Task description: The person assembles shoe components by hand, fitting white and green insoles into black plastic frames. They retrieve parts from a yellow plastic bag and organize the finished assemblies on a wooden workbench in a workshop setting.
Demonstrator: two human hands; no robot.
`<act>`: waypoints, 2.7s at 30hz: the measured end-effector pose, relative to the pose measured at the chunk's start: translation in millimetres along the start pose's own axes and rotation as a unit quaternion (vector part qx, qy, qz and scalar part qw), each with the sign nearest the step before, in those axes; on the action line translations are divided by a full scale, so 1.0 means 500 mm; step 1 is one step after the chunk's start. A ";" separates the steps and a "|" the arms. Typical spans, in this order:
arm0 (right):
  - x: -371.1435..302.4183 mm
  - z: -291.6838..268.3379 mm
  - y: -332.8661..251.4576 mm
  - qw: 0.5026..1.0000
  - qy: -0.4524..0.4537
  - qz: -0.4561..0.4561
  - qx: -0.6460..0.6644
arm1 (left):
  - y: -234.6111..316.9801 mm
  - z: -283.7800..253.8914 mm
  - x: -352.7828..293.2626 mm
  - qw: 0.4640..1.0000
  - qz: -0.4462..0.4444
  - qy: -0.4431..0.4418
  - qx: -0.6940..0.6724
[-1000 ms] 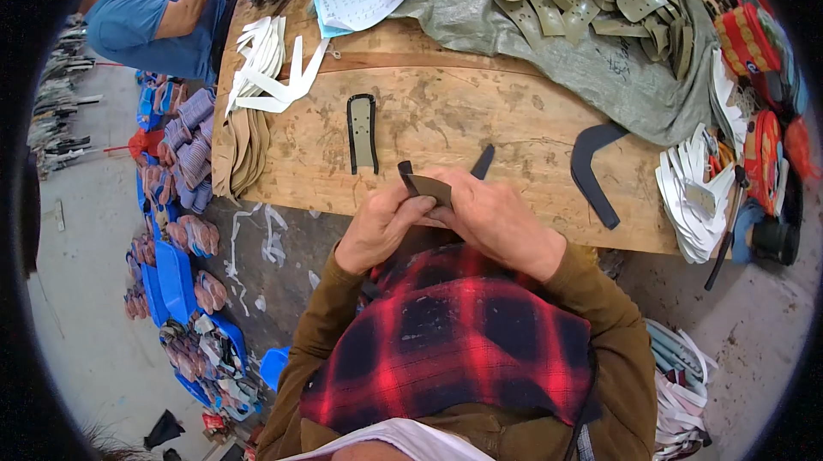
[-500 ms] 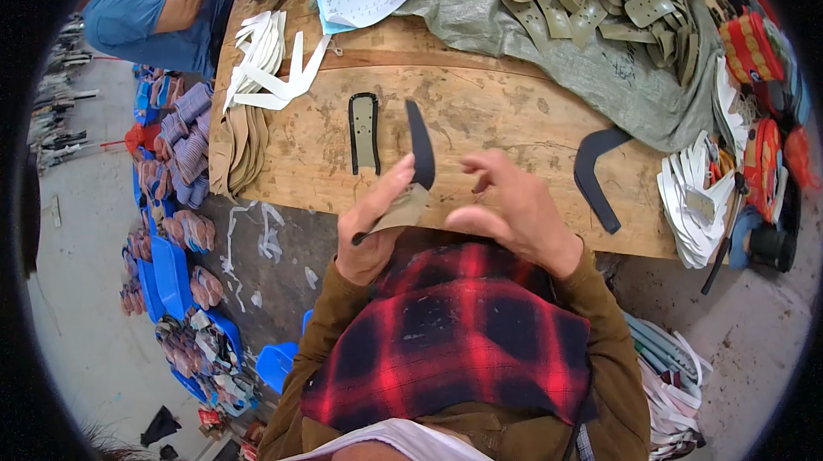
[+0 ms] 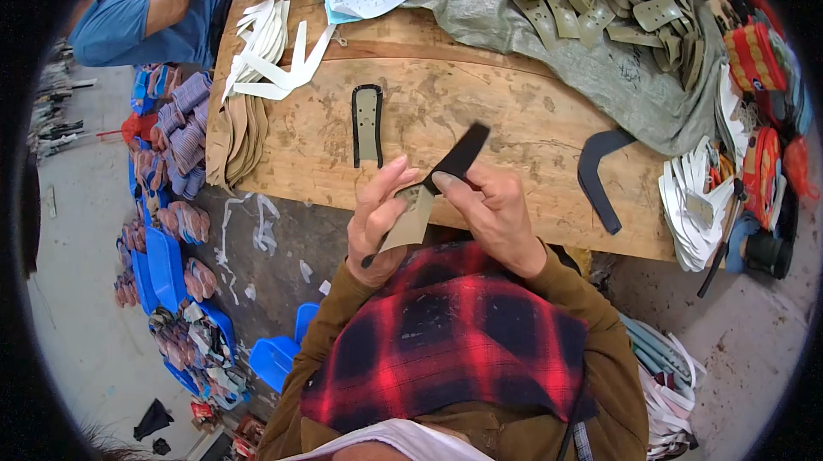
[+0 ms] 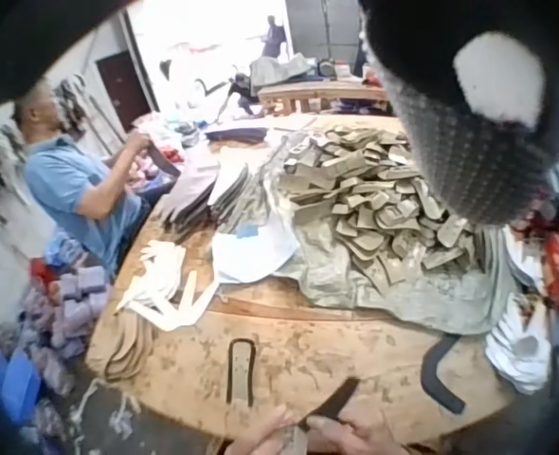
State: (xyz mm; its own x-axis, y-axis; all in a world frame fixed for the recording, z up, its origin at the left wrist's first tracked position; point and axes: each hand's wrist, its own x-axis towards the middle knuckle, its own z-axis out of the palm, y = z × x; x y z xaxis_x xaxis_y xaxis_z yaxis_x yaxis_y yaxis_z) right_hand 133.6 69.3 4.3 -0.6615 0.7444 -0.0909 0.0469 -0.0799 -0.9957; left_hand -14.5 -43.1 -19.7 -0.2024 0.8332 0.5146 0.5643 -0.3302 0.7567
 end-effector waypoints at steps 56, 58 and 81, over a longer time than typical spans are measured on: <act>0.047 -0.031 0.018 0.974 0.099 0.076 0.189 | 0.012 0.044 0.039 0.884 -0.320 -0.188 -0.284; 0.054 -0.028 0.015 0.974 0.108 0.062 0.192 | 0.017 0.052 0.040 0.856 -0.348 -0.123 -0.361; 0.049 -0.057 0.028 0.987 -0.148 0.051 -0.028 | -0.003 0.112 0.072 0.795 -0.376 0.248 -0.407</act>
State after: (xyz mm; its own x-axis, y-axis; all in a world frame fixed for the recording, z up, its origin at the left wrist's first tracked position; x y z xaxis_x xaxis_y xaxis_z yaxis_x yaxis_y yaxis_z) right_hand 139.5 105.2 -12.4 -0.8401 0.5083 -0.1894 0.1599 -0.1015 -0.9819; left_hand 22.0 12.3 -24.8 -0.6427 0.7195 -0.2632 -0.5285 -0.1677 0.8322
